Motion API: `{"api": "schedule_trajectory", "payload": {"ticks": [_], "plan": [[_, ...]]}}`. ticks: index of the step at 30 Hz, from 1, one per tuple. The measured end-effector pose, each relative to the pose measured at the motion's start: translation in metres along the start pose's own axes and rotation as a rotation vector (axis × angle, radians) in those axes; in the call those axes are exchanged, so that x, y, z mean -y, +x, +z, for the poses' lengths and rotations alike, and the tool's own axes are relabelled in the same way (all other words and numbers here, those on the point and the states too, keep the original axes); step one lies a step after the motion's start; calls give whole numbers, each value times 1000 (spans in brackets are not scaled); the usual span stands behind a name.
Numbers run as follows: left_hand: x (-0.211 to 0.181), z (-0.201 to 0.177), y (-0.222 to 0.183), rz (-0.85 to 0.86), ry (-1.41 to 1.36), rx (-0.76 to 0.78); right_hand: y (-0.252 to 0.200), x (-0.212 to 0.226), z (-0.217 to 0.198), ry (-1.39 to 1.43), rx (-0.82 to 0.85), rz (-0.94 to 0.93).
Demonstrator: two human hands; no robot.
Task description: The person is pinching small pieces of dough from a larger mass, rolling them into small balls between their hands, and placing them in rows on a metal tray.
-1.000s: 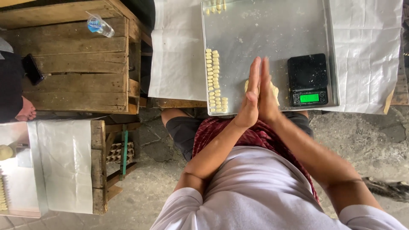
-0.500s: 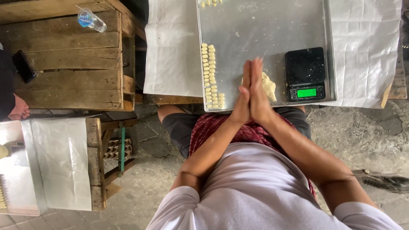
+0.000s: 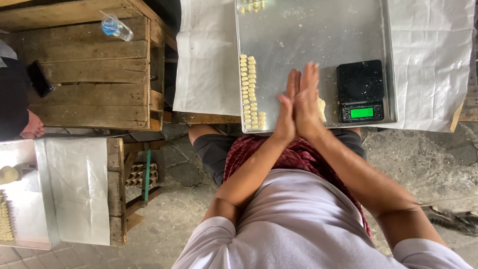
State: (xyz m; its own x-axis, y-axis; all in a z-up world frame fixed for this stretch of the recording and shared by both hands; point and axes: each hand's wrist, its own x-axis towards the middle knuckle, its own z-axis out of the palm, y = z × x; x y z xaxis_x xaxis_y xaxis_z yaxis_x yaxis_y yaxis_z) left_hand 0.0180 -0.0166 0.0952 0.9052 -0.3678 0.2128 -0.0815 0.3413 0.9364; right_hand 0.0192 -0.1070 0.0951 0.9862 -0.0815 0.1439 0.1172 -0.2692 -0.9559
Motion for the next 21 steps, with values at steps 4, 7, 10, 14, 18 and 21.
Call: {"api": "schedule_trajectory", "payload": {"ticks": [4, 7, 10, 14, 18, 21], "plan": [[-11, -10, 10, -373, -840, -104, -13, 27, 2, -97, 34, -66], [18, -29, 3, -394, -1082, -46, -16, 38, -16, -217, 82, -174], [37, -43, 2, -307, -1126, 72, -17, 19, -34, -409, 164, -345], [29, -35, -8, -437, -1037, 20, -30, -17, -42, -713, 178, -473], [54, -37, -13, -457, -1033, 16, -37, -33, -47, -760, 157, -494], [71, -40, -16, -509, -968, -3, -36, -32, -49, -704, 115, -521]]}}
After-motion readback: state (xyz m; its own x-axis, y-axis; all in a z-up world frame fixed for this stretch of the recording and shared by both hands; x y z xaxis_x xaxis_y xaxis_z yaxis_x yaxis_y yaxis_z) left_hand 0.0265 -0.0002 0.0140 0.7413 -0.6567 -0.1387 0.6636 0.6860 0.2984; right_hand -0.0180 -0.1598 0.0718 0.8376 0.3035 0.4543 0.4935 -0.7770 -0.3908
